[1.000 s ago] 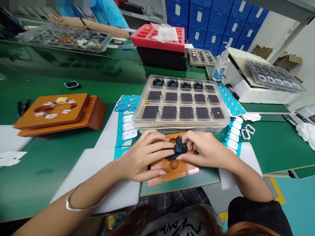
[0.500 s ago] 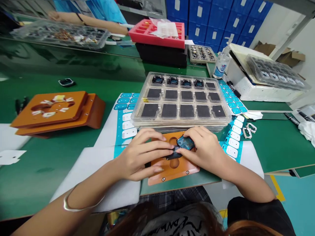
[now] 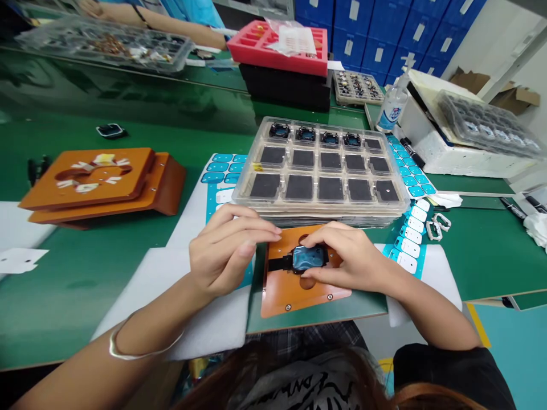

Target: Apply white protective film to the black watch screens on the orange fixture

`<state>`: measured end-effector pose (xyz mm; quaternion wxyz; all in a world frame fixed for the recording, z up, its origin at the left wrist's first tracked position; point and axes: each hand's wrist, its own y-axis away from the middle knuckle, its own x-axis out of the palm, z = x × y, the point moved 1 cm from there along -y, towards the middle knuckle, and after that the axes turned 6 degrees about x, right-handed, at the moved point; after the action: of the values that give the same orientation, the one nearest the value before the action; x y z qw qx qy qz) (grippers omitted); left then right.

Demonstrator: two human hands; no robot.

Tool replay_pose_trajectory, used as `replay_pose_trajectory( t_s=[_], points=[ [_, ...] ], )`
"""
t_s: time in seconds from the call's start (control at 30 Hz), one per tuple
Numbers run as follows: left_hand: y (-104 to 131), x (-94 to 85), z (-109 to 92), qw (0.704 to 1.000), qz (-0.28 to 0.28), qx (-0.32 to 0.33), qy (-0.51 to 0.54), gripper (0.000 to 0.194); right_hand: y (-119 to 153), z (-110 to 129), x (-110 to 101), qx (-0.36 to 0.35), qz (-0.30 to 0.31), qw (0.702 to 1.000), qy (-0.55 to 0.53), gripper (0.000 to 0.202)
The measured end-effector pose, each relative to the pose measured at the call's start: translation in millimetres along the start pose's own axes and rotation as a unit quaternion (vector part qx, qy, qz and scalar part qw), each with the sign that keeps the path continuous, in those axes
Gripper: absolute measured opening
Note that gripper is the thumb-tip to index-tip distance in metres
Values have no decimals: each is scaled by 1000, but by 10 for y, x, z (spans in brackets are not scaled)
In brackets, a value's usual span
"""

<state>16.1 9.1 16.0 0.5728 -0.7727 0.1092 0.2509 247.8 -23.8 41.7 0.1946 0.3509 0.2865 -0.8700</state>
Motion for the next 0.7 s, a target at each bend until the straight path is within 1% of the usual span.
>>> replay_pose_trajectory(
  t_s=[0.17,0.3,0.43,0.6,0.63,0.7],
  points=[
    [-7,14,-5,1000,-2,2,-3,23,-16,-20,26,12,11,1000,-15,32],
    [-5,18,-3,1000,2,2,-4,22,-24,-2,34,17,3,1000,-14,33],
    [-22,8,-8,1000,23,4,-3,19,-23,-4,42,23,-2,1000,-19,37],
    [-41,12,-23,998,53,30,8,9,-26,-14,49,24,-3,999,-21,38],
    [-40,18,-24,998,60,29,9,11,-27,-13,48,27,-2,999,-21,37],
    [-31,34,-25,997,78,19,7,22,-29,-10,47,33,3,999,-20,34]
  ],
)
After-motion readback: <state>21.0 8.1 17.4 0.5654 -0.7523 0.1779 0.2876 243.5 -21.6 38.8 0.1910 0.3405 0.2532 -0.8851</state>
